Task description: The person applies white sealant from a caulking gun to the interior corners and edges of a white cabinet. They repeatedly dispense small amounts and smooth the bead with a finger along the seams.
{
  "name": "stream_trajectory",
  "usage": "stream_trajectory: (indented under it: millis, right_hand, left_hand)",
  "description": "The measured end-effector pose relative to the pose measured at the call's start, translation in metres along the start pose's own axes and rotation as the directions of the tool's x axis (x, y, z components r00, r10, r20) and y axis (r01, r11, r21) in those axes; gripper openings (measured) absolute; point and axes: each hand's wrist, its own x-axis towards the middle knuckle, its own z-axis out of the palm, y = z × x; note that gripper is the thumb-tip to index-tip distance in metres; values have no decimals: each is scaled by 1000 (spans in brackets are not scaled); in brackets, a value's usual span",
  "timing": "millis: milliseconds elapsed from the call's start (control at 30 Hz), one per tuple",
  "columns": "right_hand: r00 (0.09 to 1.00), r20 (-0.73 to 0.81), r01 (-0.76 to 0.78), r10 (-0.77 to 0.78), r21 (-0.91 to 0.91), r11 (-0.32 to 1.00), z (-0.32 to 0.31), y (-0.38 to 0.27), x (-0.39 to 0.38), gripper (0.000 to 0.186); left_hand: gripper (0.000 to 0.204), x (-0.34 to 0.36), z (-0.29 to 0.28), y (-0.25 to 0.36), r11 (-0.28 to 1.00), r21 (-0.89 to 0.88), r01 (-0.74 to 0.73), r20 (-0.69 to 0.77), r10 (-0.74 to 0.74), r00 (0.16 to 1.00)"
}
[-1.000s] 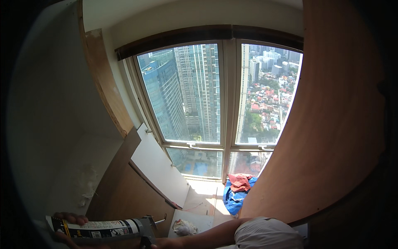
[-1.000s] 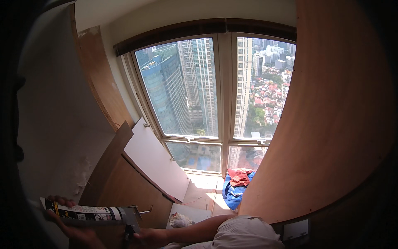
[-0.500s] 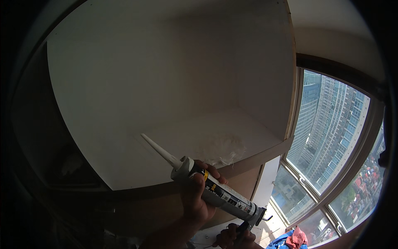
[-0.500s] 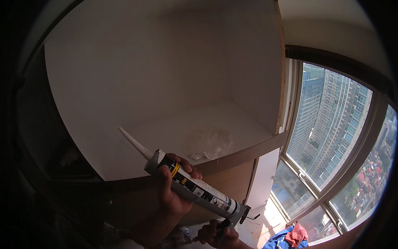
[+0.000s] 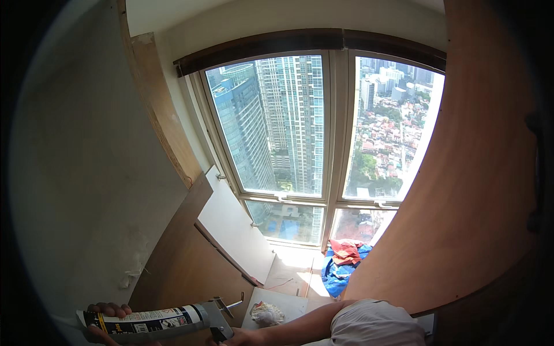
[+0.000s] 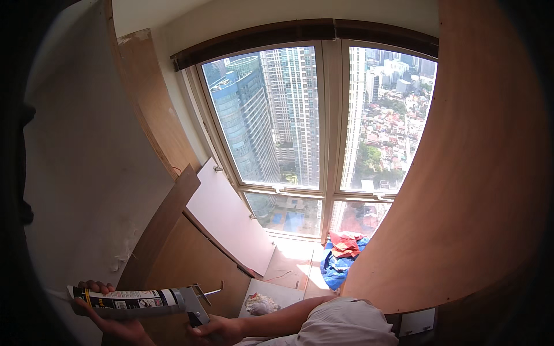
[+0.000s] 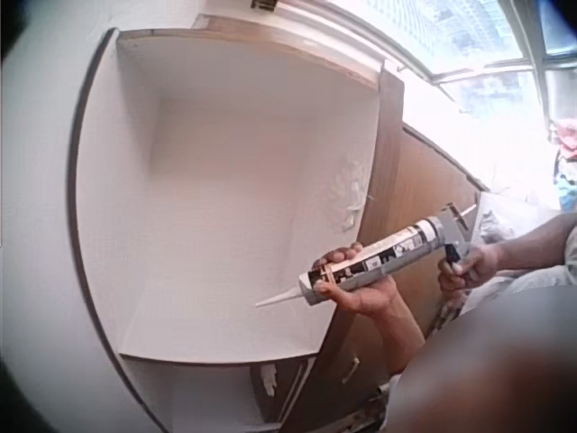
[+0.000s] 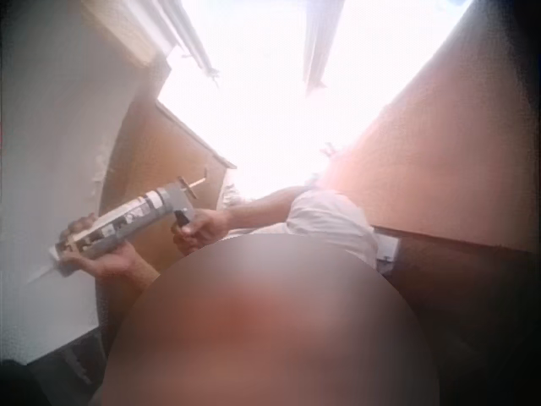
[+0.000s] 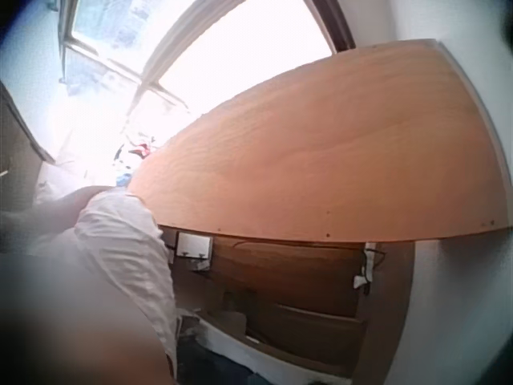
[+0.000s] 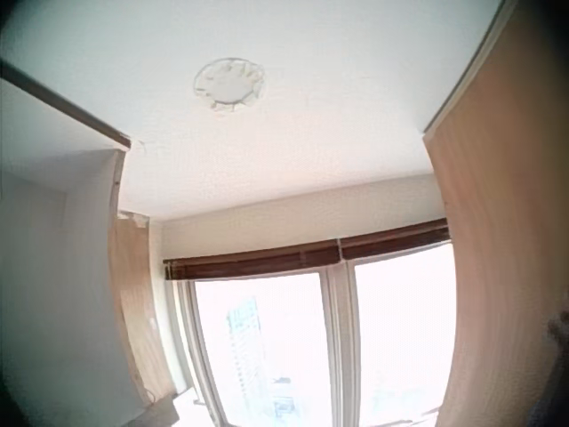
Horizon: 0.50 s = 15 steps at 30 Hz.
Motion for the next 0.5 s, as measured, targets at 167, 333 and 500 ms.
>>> stream_trajectory:
  millis: [167, 333, 500]
  right_hand:
    - [995, 33, 91, -89, -54, 994, 10, -4, -6, 25]
    - [990, 28, 140, -139, -22, 990, 18, -8, -10, 22]
    - [970, -118, 180, -213, -242, 953, 22, -6, -19, 21]
  left_hand:
    - [46, 3, 11, -7, 997, -70, -37, 197, 50, 979]
    - [47, 0, 24, -11, 991, -129, 48, 300, -8, 954]
    - [47, -1, 34, -12, 979, -182, 88, 353, -19, 936]
